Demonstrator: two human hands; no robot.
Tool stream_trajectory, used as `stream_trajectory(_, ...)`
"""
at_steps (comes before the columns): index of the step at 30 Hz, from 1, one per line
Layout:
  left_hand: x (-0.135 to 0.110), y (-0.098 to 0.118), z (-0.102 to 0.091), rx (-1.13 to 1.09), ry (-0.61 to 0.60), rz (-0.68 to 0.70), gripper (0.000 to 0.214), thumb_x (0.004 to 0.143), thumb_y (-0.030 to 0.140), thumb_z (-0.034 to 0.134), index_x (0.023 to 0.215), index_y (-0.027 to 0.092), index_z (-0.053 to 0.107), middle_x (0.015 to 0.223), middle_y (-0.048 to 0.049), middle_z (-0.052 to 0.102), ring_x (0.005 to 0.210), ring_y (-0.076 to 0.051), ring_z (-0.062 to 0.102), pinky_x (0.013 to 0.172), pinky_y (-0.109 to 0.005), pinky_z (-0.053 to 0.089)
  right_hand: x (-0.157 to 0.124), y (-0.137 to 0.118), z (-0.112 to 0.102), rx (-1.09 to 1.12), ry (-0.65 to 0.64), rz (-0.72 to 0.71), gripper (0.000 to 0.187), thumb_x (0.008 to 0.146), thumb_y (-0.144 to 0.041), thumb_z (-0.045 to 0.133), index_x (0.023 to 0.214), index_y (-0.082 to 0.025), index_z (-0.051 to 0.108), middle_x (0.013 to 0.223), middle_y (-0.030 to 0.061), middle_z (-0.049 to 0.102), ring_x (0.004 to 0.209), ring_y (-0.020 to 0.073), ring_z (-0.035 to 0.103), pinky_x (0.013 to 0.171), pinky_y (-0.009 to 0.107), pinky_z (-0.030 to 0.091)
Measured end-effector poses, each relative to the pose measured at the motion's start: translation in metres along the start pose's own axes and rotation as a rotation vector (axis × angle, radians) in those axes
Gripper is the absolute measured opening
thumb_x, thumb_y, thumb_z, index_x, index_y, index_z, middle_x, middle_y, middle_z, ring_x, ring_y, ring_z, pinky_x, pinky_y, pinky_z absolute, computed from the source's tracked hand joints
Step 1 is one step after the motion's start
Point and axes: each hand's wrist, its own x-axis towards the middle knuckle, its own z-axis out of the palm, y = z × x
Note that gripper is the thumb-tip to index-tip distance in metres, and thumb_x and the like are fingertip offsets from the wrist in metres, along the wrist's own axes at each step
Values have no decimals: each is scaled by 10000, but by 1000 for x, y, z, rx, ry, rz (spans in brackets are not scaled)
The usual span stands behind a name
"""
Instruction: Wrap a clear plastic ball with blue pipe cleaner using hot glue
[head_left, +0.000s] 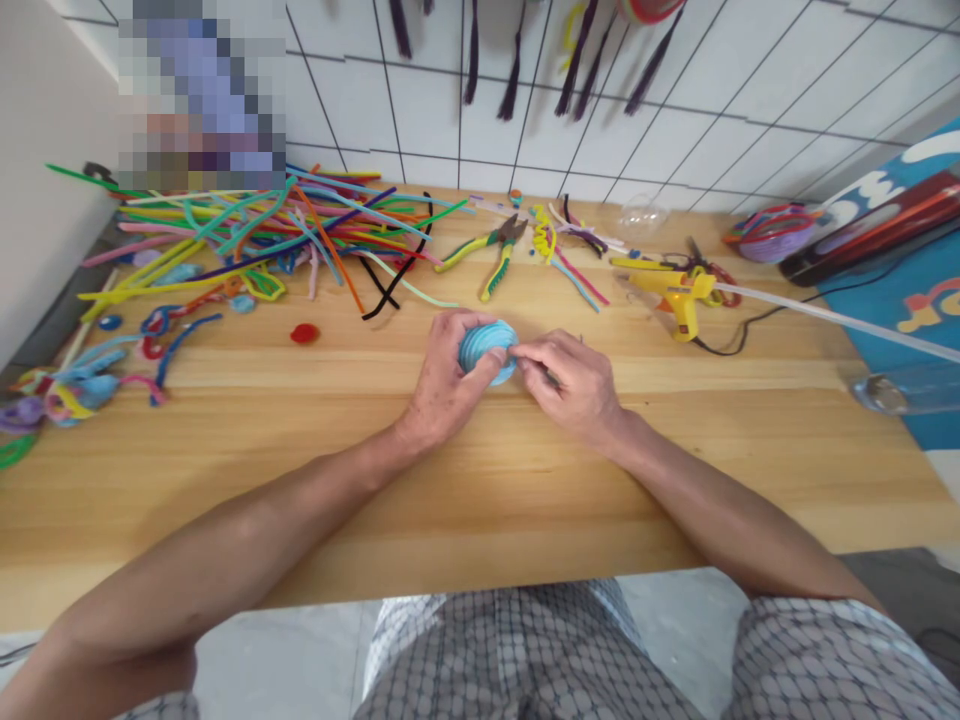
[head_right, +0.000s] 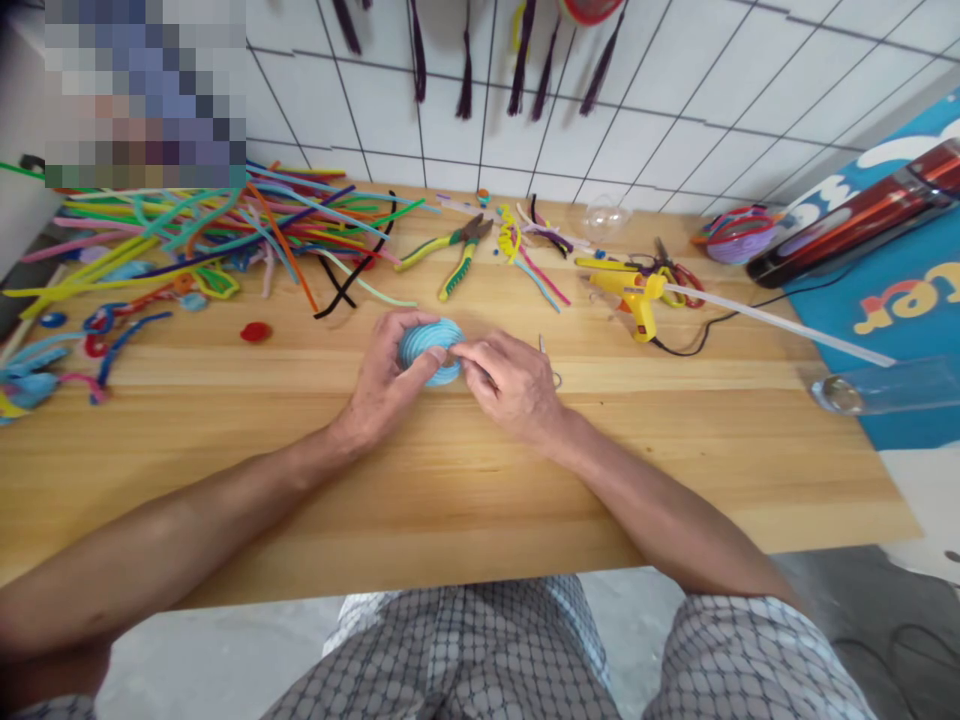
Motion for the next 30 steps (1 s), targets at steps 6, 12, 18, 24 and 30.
stream_trajectory(6, 0, 1, -4, 6, -72, -22, 319, 1047, 463, 606, 1305, 277, 574, 1312, -85, 618, 1295, -270, 581, 1143, -488, 492, -2, 2, 1, -65, 10, -21, 243, 1009, -99, 583, 1120, -232, 754, 884, 36, 775, 782, 174, 708, 714, 304, 561)
stream_trajectory(12, -1, 3, -9, -50, -155, -34, 331, 1092, 444, 466, 1365, 270, 534, 1416, -106, 573, 1392, -281, 521, 1224, -505, 432, -4, 4, 2, -88, -12, -2, 257, 1009, -102, 577, 1130, -238, 758, 904, 42, 780, 809, 185, 720, 736, 315, 573)
stream_trajectory(18, 1, 5, -9, -46, -187, -63, 410, 1026, 412, 608, 1377, 241, 484, 1396, -109, 573, 1338, -266, 557, 1177, -467, 473, -4, 4, 2, -80, -15, -9, 274, 1012, -96, 562, 1148, -241, 750, 897, 38, 765, 808, 188, 709, 735, 320, 570)
stream_trajectory(24, 2, 4, -8, -74, -176, -50, 376, 1026, 373, 593, 1364, 234, 504, 1375, -101, 578, 1326, -255, 555, 1189, -459, 458, -3, 4, 1, -66, -5, -22, 263, 1008, -82, 567, 1140, -230, 741, 887, 39, 754, 801, 186, 702, 717, 313, 559)
stream_trajectory(30, 1, 6, -10, -132, -186, -104, 355, 1092, 442, 451, 1369, 235, 531, 1408, -113, 594, 1357, -267, 556, 1206, -484, 446, -4, 5, 2, -66, -5, -9, 256, 1009, -92, 576, 1130, -239, 746, 897, 38, 765, 802, 186, 705, 721, 312, 565)
